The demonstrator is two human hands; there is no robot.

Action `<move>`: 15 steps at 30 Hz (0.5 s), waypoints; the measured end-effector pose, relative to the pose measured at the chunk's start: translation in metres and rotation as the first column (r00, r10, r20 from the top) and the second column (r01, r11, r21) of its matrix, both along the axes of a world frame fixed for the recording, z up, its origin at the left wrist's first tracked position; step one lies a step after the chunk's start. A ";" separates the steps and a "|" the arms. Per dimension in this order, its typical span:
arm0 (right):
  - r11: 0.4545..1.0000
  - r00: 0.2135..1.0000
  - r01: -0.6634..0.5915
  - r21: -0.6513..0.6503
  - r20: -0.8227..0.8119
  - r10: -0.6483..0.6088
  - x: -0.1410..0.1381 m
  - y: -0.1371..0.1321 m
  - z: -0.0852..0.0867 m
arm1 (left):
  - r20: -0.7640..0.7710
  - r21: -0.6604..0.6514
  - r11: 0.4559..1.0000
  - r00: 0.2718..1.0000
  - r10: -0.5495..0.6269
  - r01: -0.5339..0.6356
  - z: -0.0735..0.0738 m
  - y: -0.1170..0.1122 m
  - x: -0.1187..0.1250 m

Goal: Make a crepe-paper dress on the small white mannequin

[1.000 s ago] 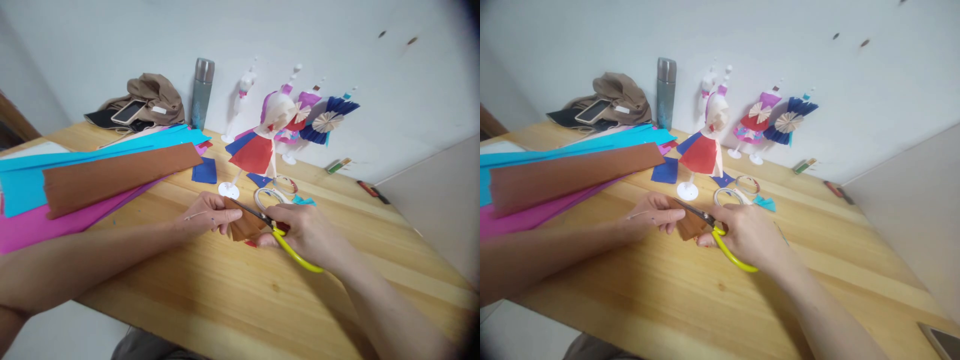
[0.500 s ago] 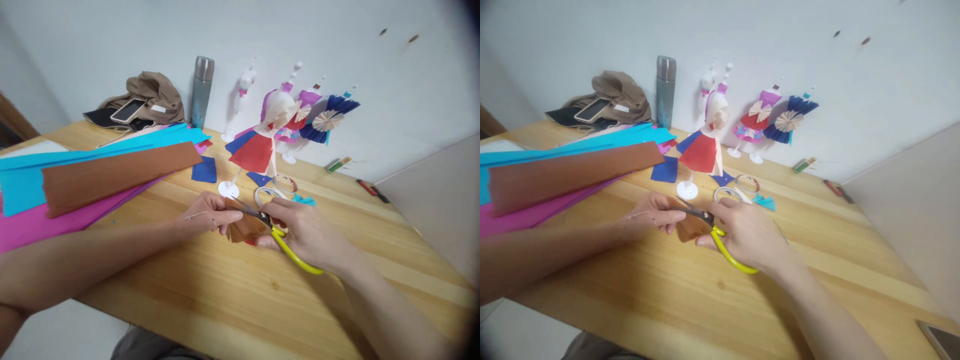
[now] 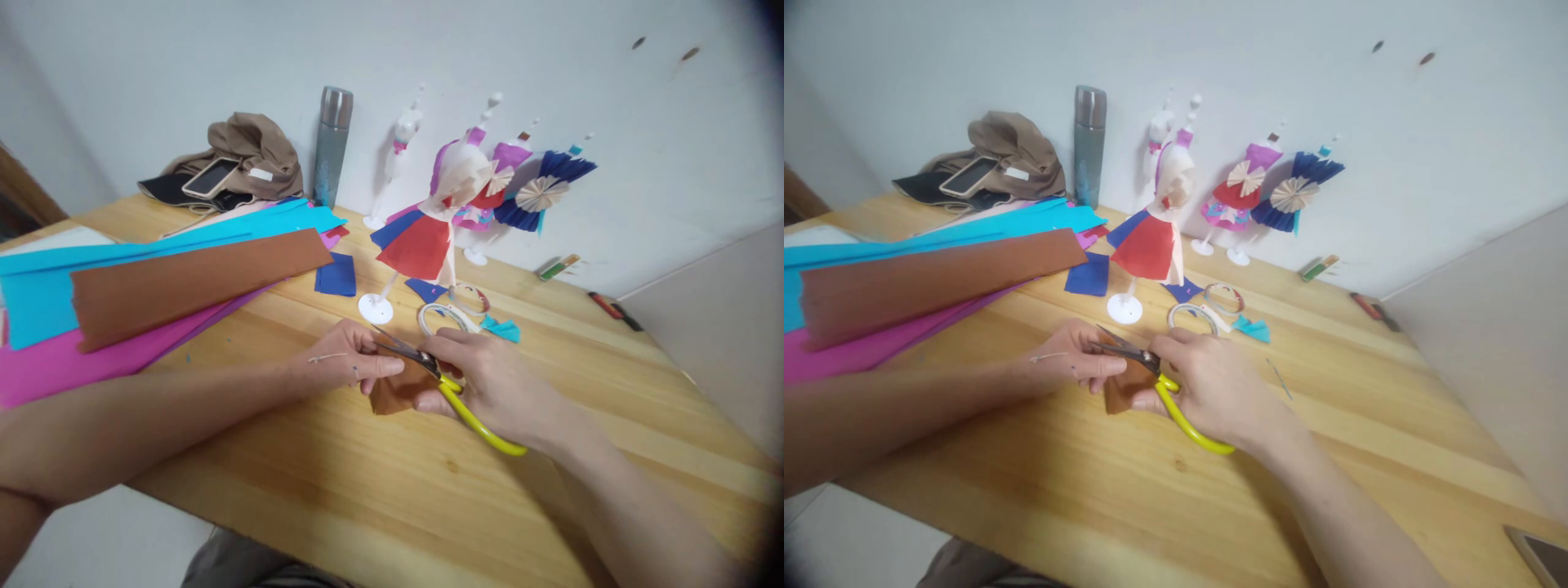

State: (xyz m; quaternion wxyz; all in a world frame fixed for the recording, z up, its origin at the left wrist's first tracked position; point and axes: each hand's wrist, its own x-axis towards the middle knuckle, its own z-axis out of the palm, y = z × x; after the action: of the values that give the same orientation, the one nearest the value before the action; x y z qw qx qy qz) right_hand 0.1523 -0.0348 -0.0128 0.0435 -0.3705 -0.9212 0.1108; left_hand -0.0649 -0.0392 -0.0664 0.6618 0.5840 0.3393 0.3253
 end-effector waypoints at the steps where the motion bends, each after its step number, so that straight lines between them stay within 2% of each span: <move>1: 1.000 1.000 0.000 0.002 -0.006 0.000 0.000 0.000 0.000 | 0.016 -0.002 1.000 1.000 -0.005 0.005 -0.001 0.000 0.001; 5: 1.000 1.000 -0.004 -0.004 -0.024 0.004 -0.002 -0.001 -0.002 | 0.054 -0.018 1.000 0.998 -0.010 0.011 -0.003 0.001 0.003; 15: 1.000 0.998 0.009 -0.019 -0.067 -0.010 -0.002 -0.001 -0.004 | 0.019 -0.046 0.999 1.000 0.007 -0.006 0.001 -0.001 0.003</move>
State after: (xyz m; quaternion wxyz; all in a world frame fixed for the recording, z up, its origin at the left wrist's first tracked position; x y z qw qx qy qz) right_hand 0.1502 -0.0359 -0.0173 0.0714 -0.3715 -0.9163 0.1315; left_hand -0.0624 -0.0405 -0.0655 0.6774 0.5642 0.3421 0.3252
